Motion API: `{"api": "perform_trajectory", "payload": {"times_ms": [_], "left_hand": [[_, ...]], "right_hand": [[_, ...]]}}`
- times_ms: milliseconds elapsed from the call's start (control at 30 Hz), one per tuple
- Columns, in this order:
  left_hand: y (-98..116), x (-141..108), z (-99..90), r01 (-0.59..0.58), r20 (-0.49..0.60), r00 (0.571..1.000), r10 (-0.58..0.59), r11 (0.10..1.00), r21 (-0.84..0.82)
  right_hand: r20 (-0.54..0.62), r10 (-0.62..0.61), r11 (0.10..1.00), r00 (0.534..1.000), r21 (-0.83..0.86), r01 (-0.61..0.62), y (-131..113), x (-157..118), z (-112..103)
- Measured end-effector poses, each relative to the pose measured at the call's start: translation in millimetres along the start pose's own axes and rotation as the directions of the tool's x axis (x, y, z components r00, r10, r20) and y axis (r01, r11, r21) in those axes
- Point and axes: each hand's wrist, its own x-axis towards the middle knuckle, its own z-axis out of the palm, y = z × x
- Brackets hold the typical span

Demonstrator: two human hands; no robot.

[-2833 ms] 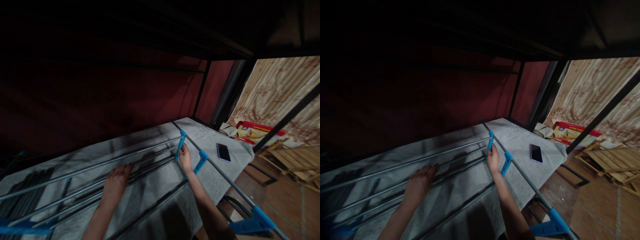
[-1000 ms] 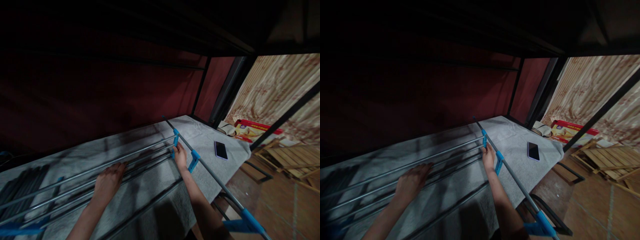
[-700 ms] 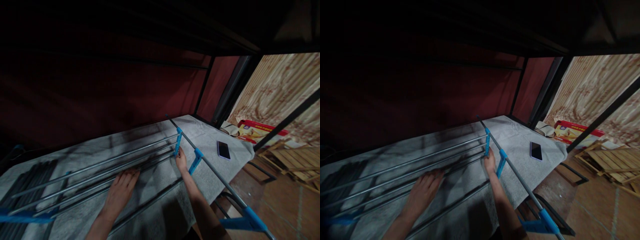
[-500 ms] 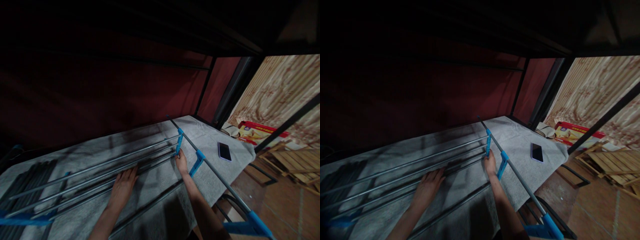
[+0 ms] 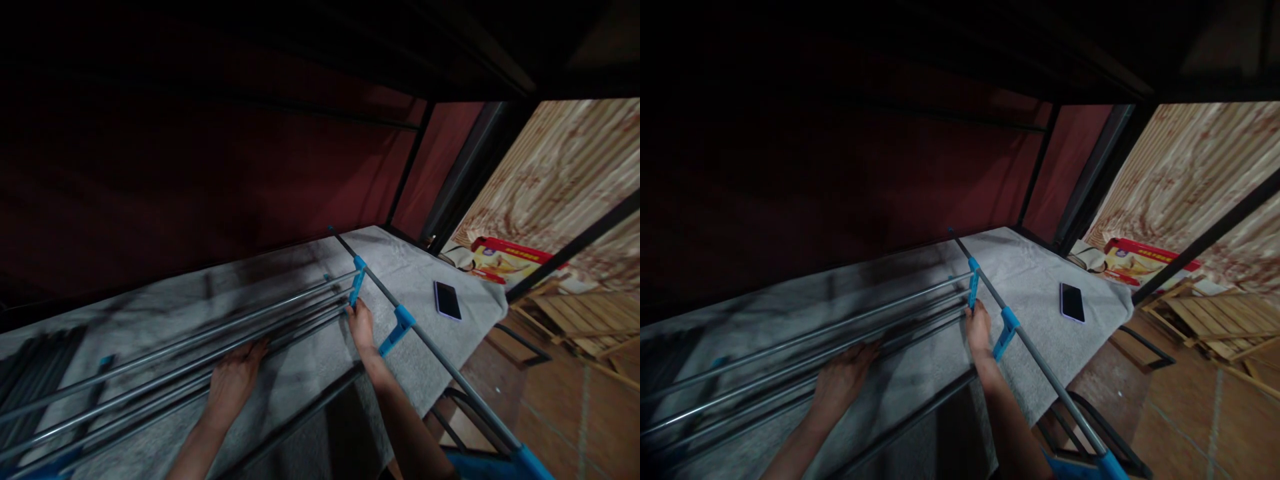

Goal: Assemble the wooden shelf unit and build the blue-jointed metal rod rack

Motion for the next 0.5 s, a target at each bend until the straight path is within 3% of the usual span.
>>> {"api": "perform_trajectory", "payload": {"times_ms": [500], "left_hand": [[-5.8,1.0,-0.5,0.019,0.007,1.000,-0.019,0.998,-0.053]], "right_hand": [[0.011,0.014,1.000,1.000,-0.004,-0.013,-5.2,0.3,-1.3]]}}
